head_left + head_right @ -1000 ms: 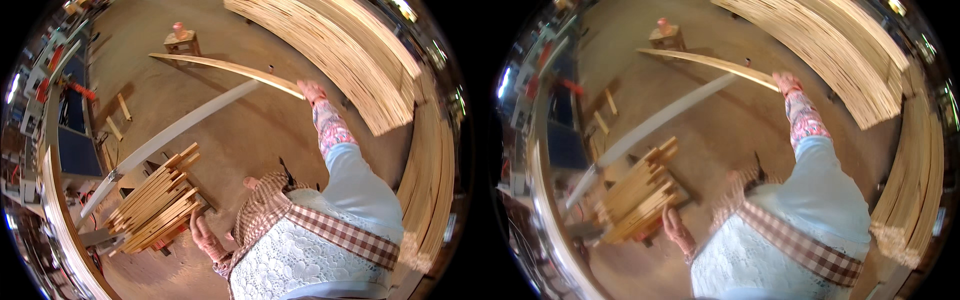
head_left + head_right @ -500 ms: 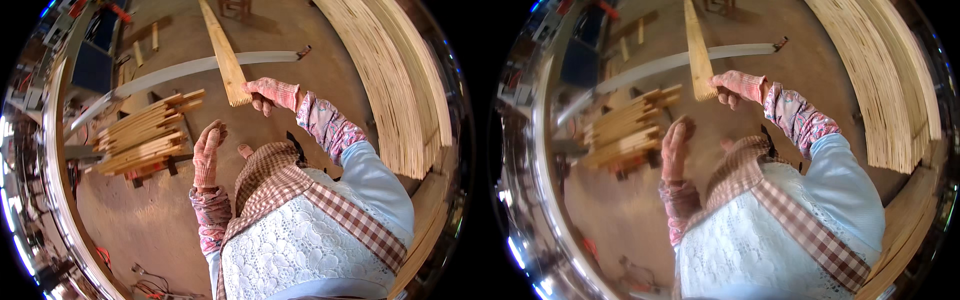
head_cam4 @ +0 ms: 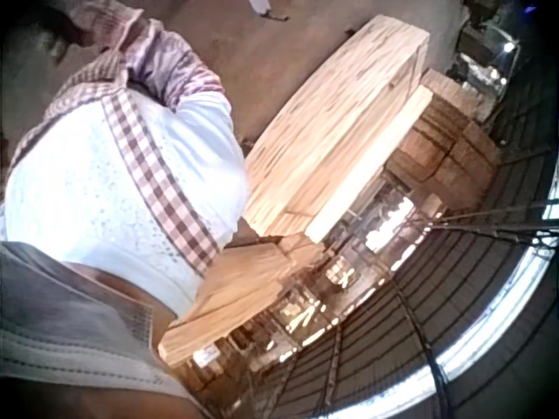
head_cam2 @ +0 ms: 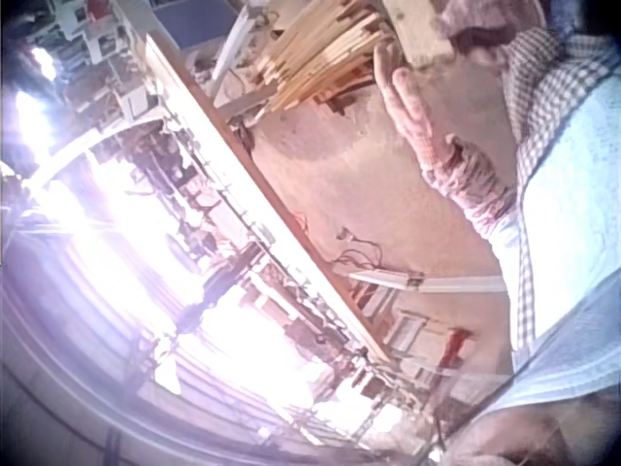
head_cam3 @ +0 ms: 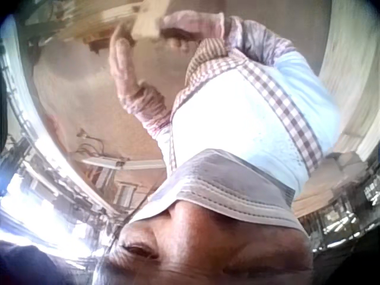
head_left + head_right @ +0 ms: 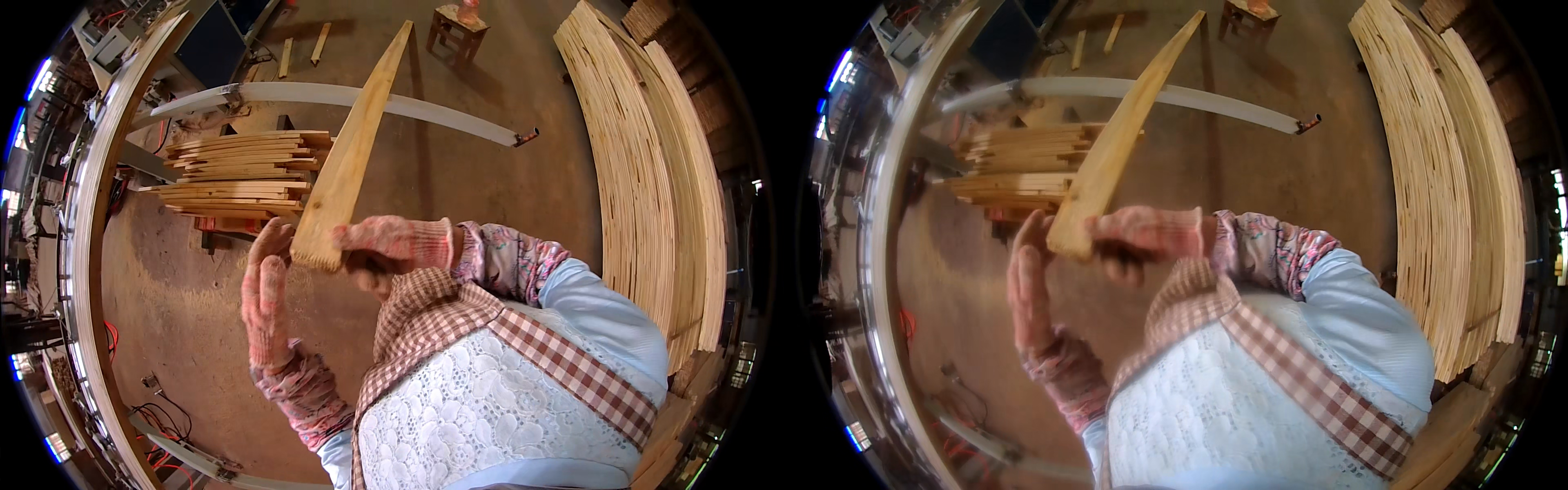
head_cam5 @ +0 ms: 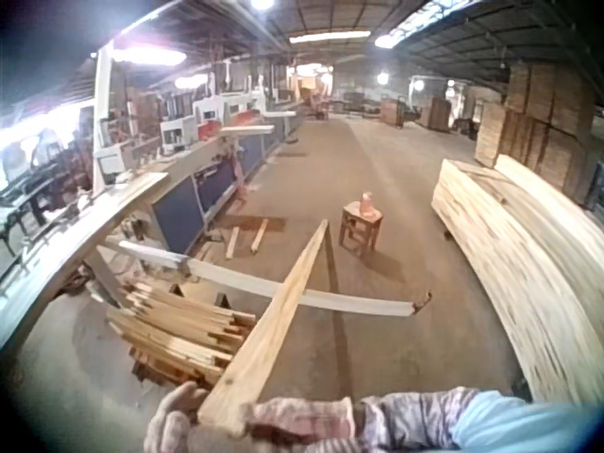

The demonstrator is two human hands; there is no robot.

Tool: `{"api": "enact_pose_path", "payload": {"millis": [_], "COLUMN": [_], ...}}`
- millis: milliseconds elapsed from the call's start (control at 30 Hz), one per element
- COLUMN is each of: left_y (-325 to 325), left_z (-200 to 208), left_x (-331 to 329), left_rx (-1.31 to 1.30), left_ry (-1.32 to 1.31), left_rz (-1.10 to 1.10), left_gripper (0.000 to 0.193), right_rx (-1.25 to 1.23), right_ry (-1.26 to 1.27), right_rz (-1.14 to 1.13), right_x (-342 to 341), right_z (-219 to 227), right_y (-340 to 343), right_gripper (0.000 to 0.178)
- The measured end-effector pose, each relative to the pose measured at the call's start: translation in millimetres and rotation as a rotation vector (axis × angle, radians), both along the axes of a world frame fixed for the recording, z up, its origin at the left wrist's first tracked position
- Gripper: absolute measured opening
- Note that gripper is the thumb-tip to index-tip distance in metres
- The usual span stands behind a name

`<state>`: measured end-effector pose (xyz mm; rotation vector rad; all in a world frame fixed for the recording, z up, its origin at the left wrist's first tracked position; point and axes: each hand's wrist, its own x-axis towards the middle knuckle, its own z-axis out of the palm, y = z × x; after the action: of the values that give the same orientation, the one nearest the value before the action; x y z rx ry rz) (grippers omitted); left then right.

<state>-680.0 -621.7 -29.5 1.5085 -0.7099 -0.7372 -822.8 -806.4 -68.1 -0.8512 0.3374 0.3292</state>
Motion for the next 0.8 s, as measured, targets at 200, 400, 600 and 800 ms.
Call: {"api": "enact_pose_path", "payload": {"millis": [200, 400, 600, 800], "left_y": [-4.4, -44.1, -118.1, -165.7], "left_z": [60.9, 98.4, 96.4, 100.3], "left_x": [-0.4, -13.4, -19.7, -44.9], "left_rx": [0.352, 0.699, 1.213, 1.763], "left_ry": [-0.622, -1.083, -1.038, -0.943], "left_rz": [-0.117, -0.166, -0.307, 0.012], "left_gripper": [0.071, 0.074, 0.059, 0.053], "right_rx": [-0.279, -0.492, -0.481, -0.3], "right_ry": [-0.125, -0.086, 0.178, 0.535], "right_rz": [0.316, 0.531, -0.611, -0.57], "right_x": [17.4, 40.5, 70.9, 117.7], "right_z": [7.1, -17.9, -148.9, -258.1], "right_y": [-38.4, -188.5, -426.6, -523.8], "right_gripper": [0.054, 0.04, 0.035, 0.051]}}
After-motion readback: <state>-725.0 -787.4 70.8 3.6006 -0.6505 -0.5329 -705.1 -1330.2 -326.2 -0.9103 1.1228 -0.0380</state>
